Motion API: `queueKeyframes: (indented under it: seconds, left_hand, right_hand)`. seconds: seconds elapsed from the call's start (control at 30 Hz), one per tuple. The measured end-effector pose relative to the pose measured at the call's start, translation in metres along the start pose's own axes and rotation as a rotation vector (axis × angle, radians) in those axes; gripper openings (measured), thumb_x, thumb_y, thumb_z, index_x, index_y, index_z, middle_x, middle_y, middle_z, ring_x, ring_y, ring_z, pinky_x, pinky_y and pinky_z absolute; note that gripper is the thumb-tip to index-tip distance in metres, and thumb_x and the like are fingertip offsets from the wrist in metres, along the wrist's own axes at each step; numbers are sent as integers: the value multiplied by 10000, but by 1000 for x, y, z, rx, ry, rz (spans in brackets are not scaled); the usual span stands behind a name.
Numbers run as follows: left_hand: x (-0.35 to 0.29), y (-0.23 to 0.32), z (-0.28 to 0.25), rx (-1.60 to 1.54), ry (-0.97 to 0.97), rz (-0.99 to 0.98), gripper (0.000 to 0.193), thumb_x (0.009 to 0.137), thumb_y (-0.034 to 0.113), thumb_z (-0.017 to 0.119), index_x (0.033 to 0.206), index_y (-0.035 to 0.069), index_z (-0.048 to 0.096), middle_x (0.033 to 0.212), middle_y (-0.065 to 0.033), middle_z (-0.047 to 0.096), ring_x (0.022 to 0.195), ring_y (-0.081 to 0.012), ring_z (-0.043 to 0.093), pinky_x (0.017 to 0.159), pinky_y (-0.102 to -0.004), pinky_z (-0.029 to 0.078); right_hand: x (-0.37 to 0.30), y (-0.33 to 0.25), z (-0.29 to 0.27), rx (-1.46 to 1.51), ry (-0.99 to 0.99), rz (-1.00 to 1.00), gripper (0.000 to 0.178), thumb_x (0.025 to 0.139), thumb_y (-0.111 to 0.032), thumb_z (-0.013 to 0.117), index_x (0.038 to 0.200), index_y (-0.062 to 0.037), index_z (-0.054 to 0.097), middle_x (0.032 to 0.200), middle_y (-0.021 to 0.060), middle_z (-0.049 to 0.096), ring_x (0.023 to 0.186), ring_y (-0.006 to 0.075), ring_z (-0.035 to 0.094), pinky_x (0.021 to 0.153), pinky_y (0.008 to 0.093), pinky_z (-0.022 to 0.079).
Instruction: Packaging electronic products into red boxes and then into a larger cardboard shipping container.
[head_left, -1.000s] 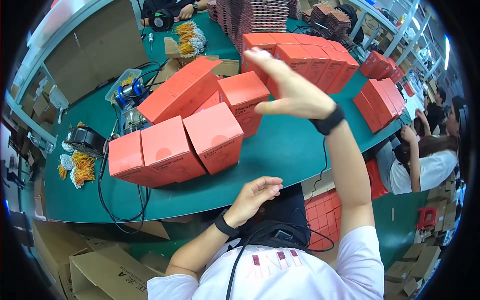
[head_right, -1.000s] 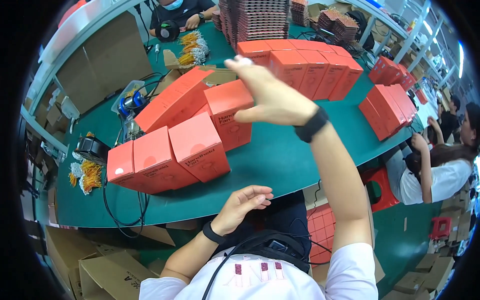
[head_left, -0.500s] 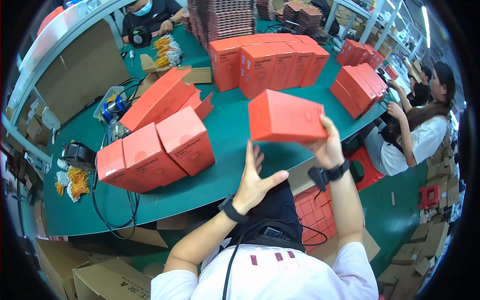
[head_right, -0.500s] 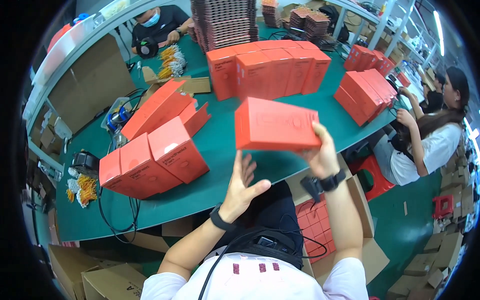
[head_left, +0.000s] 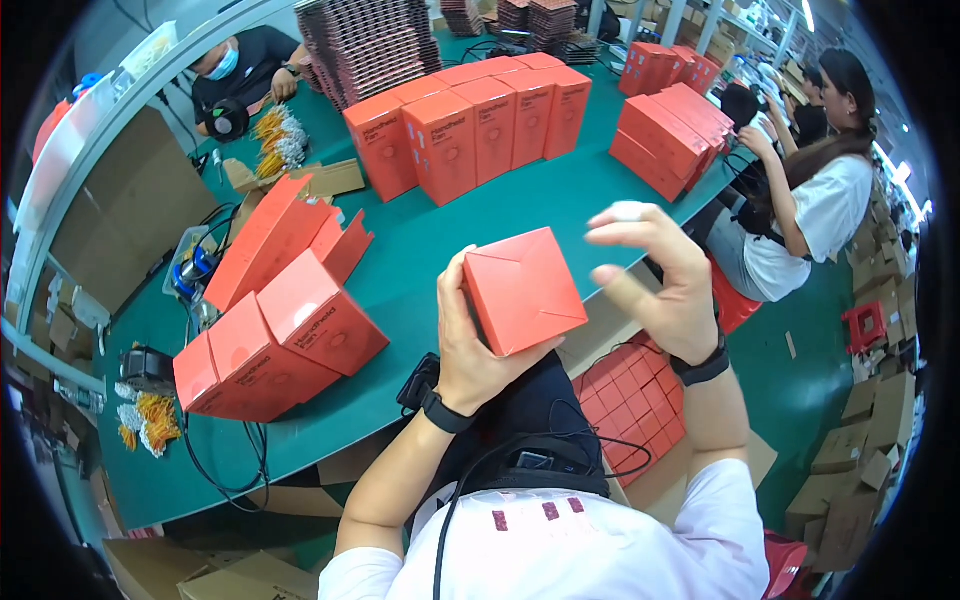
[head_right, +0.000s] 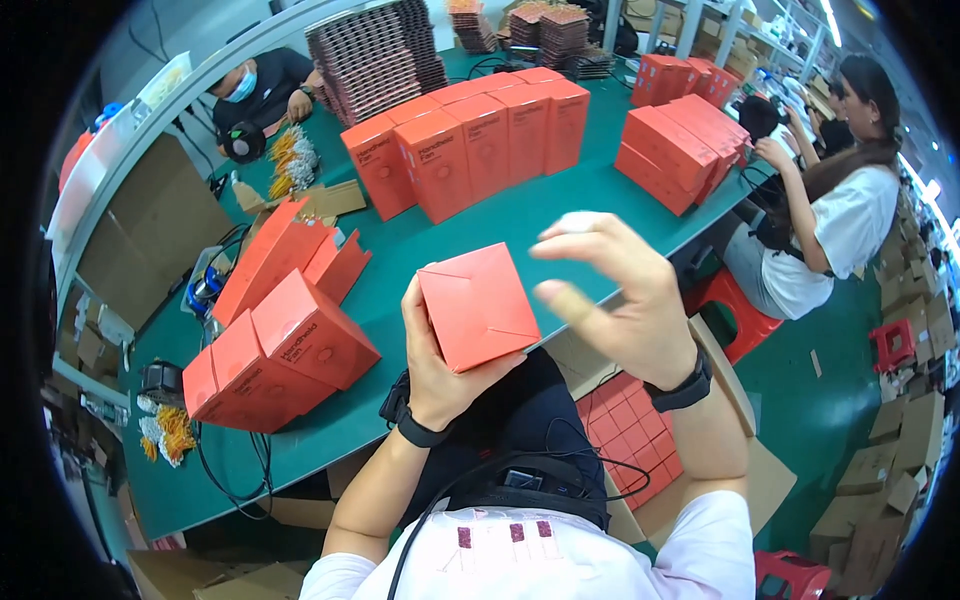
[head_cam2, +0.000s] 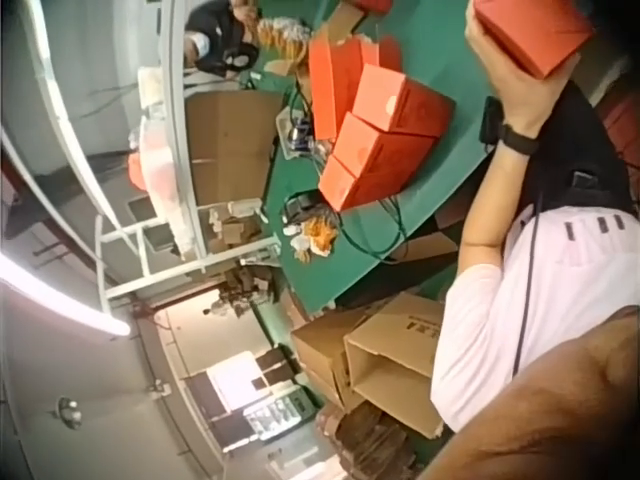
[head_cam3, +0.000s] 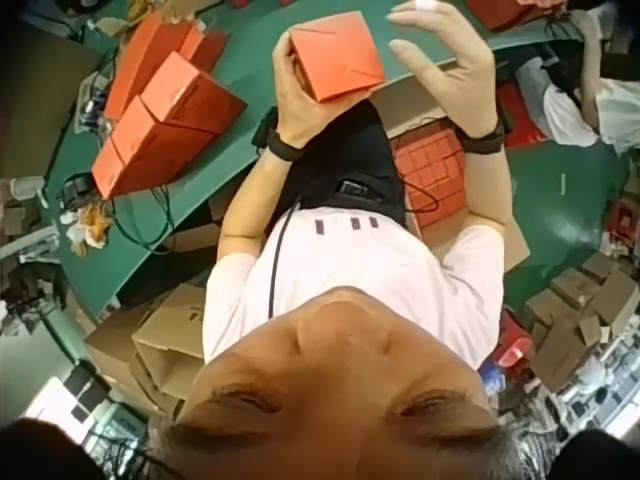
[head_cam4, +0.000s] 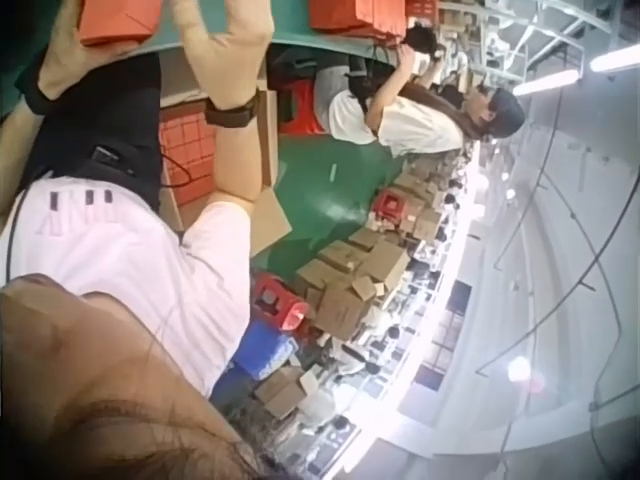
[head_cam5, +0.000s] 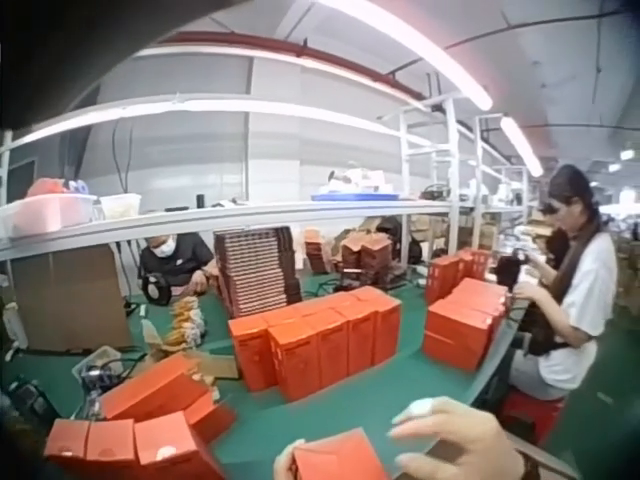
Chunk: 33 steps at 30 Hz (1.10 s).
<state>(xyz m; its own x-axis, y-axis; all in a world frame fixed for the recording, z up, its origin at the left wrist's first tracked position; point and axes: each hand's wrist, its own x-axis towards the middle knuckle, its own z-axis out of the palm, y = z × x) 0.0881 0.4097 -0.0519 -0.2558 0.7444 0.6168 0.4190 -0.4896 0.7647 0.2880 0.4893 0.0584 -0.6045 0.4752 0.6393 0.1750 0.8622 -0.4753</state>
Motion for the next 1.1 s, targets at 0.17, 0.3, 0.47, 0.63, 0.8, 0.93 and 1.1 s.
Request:
queueKeyframes:
  seconds: [0.17,0.3,0.47,0.63,0.8,0.93,1.1]
  left_hand:
    - [-4,-2,5,-2,-41,-50,1094,551,235,988,1412,7,351,1291,-162,490,1161,-331,543,1002,-412,461]
    - [-8,-17,0,-55,-111,-106,1082,547,200,980,1410,16,355,1305,-163,495,1183,-320,537,1001,-415,462]
    - [-3,-11,2,11,-175,-69,1080,553,192,975,1416,24,349,1327,-163,487,1190,-306,535,1001,-414,463]
    - [-2,-19,-7,-106,-178,-180,1072,574,142,957,1432,21,327,1317,-144,506,1180,-265,551,984,-386,477]
    - [2,-25,-10,-99,-128,-253,1084,587,146,953,1451,18,310,1335,-154,491,1200,-274,539,1002,-398,468]
    - [5,-7,-10,146,-54,-47,1114,606,191,945,1481,13,279,1403,-185,432,1280,-326,483,1063,-435,421]
    - [24,0,-26,254,-129,229,1186,636,146,896,1550,13,153,1453,-211,398,1335,-334,434,1113,-439,357]
  right_hand:
    - [22,6,20,-211,-266,-110,293,823,-220,757,1047,-52,669,1070,141,617,1012,314,599,887,395,503]
    - [31,21,25,0,-430,40,251,843,-242,716,895,-14,624,915,125,589,847,288,606,754,395,500]
    - [48,26,21,-12,-525,150,306,827,-282,714,767,-9,592,775,109,567,738,274,585,665,372,484]
    - [62,28,16,63,-716,443,266,825,-269,715,787,-25,616,818,90,583,757,269,577,684,375,485]
    - [59,45,13,-173,-486,-88,121,825,-135,678,916,-57,673,946,71,588,964,250,550,775,352,480]
    - [48,18,29,-516,-667,-343,174,791,-92,648,957,-80,699,966,64,575,944,215,535,796,328,479]
    - [49,8,35,-307,-677,-147,138,804,-74,616,903,9,664,940,110,573,906,255,562,809,373,491]
